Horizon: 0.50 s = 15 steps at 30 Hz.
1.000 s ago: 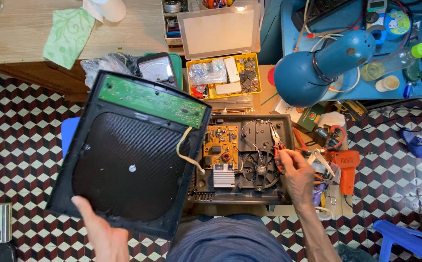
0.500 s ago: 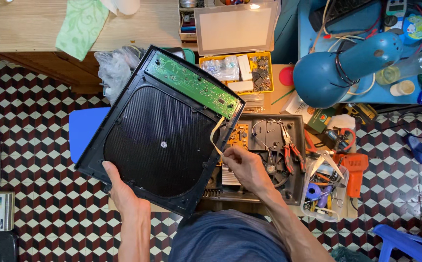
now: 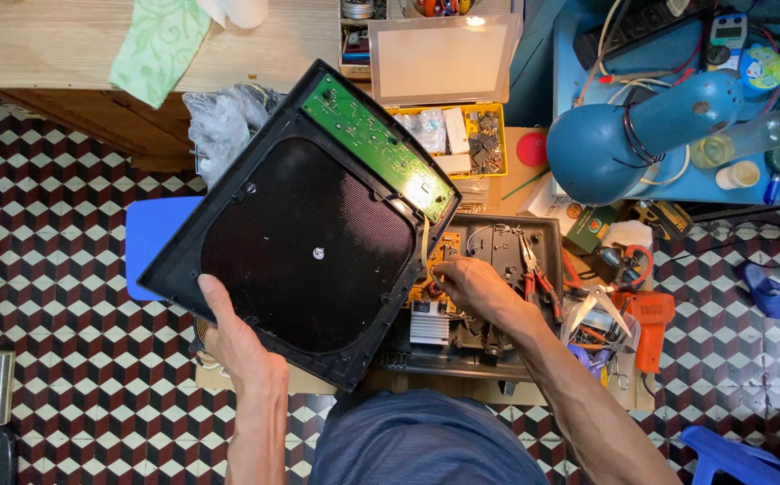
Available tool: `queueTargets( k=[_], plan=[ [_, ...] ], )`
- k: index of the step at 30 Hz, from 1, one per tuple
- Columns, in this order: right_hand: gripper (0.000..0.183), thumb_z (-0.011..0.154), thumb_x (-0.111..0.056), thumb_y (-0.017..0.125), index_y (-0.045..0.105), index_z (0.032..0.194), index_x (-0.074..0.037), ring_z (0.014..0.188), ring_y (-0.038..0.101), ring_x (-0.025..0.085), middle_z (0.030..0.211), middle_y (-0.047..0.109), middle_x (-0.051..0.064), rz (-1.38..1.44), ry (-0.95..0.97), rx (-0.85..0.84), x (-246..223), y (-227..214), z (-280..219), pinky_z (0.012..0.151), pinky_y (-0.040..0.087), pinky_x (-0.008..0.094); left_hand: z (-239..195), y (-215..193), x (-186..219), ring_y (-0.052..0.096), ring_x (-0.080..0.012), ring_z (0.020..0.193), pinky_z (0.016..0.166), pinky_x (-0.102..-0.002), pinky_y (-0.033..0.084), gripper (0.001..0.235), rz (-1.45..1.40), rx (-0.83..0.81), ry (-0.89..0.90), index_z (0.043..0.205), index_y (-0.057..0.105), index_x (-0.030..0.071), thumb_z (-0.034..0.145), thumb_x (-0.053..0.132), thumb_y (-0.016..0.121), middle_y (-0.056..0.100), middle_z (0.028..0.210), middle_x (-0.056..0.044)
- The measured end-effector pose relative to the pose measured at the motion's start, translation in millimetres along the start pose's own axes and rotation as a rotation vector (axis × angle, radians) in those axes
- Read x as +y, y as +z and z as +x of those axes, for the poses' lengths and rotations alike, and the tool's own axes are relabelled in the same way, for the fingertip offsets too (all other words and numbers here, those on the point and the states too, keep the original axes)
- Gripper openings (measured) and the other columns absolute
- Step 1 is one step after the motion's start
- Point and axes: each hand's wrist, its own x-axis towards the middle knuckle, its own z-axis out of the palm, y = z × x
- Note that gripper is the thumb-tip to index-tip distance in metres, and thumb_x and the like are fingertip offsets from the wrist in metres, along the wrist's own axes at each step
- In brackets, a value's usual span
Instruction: The person reassembles a disassembled Midea induction cooktop by reconnecting internal wires, installing the cooling fan, and securing the top cover. After reassembly, the person plugs in the unit and tests the control panel buttons to verify functionality.
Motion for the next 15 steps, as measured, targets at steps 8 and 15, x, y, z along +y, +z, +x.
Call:
queueTargets(
  k=[8,15],
  plan=[
    [0.015,0.094,-0.015,0.07,0.071,0.101,-0.002,0.07,0.066,0.015,0.08,0.069,0.007,0.868,0.432,-0.174,11,-24,6,0.063,0.058,0.03,0,20,3,0.073,-0.017,0.086,0.078,-0.031,0.066,0.071,-0.086,-0.081,0.098,0.108,0.065,-0.006,0.085,0.061,0.07,0.072,0.105,-0.013],
    [0.015,0.092,-0.01,0.074,0.069,0.101,0.001,0.073,0.069,0.013,0.088,0.07,0.007,1.496,0.474,-0.137,4,-33,-12,0.066,0.058,0.026,9,21,-3,0.065,-0.0146,0.072,0.064,-0.027,0.063,0.067,-0.004,-0.046,0.071,0.097,0.063,-0.003,0.087,0.063,0.071,0.067,0.092,-0.011]
  ],
)
